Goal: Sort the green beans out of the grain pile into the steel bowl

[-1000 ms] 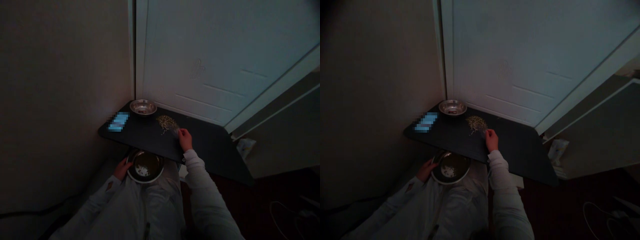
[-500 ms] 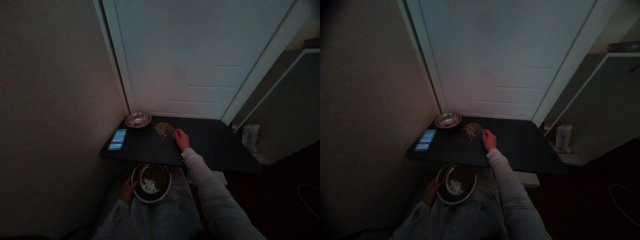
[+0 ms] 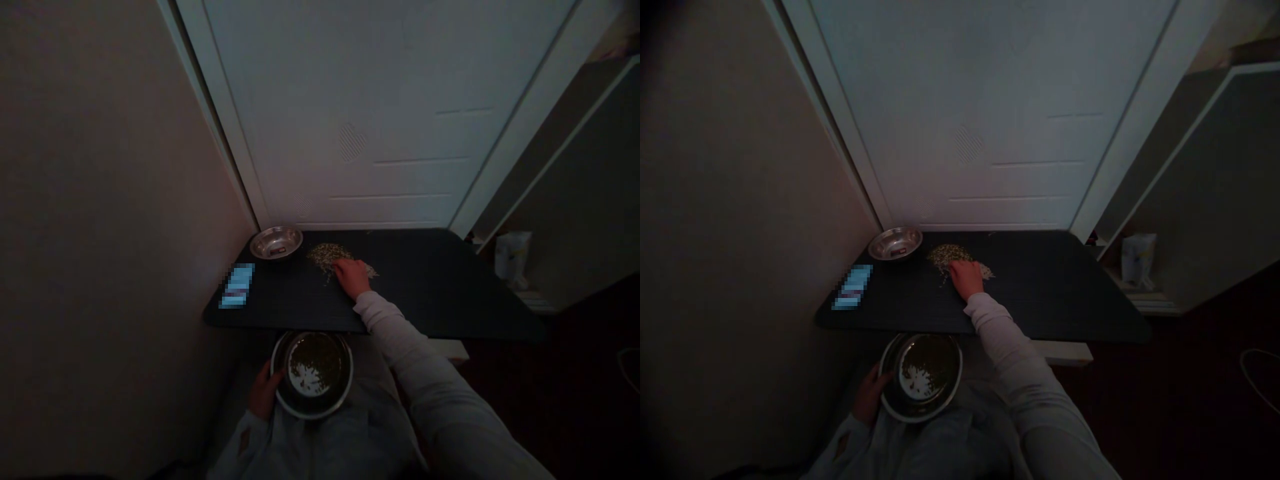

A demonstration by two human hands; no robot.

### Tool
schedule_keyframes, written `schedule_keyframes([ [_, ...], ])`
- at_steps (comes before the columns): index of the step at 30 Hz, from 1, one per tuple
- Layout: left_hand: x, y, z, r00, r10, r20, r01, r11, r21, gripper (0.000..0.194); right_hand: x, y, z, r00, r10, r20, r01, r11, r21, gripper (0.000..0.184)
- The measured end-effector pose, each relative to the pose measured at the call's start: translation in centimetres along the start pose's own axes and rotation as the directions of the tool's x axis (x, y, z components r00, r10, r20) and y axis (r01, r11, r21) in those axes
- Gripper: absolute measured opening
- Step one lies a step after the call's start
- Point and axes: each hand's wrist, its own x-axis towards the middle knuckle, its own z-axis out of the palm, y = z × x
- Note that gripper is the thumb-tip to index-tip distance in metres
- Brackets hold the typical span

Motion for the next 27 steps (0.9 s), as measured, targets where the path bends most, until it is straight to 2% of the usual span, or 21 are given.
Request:
schedule_keyframes([
  [3, -0.1, 0.2, 0.1, 0.999, -0.009, -0.042, 0.009, 1.0, 0.012, 0.041, -0.4, 0.1, -0.2, 1.0, -0.005, 0.012, 0.005, 1.0, 0.015, 0.022],
  [11, 0.4, 0.6, 1.1, 0.998, -0.062, 0.032, 0.065, 0.992, -0.109, 0.042, -1.3, -0.1, -0.3, 0.997, -0.056, 0.05, 0.052, 0.997, 0.063, 0.022],
  [18, 0.6, 1.2, 1.8, 0.994, -0.112, 0.008, 0.112, 0.985, -0.13, 0.04, -2.6, -0.9, -0.6, 0.987, -0.151, 0.062, 0.146, 0.986, 0.078, 0.02],
  [22, 0.7, 1.1, 1.7, 0.994, -0.105, 0.006, 0.105, 0.986, -0.133, 0.036, -3.3, -1.5, -1.1, 0.975, -0.206, 0.078, 0.198, 0.975, 0.1, 0.021],
  [27, 1.3, 0.5, 1.9, 0.996, -0.068, 0.051, 0.075, 0.988, -0.134, 0.041, -3.9, -2.2, -1.6, 0.956, -0.264, 0.127, 0.247, 0.959, 0.137, 0.021],
])
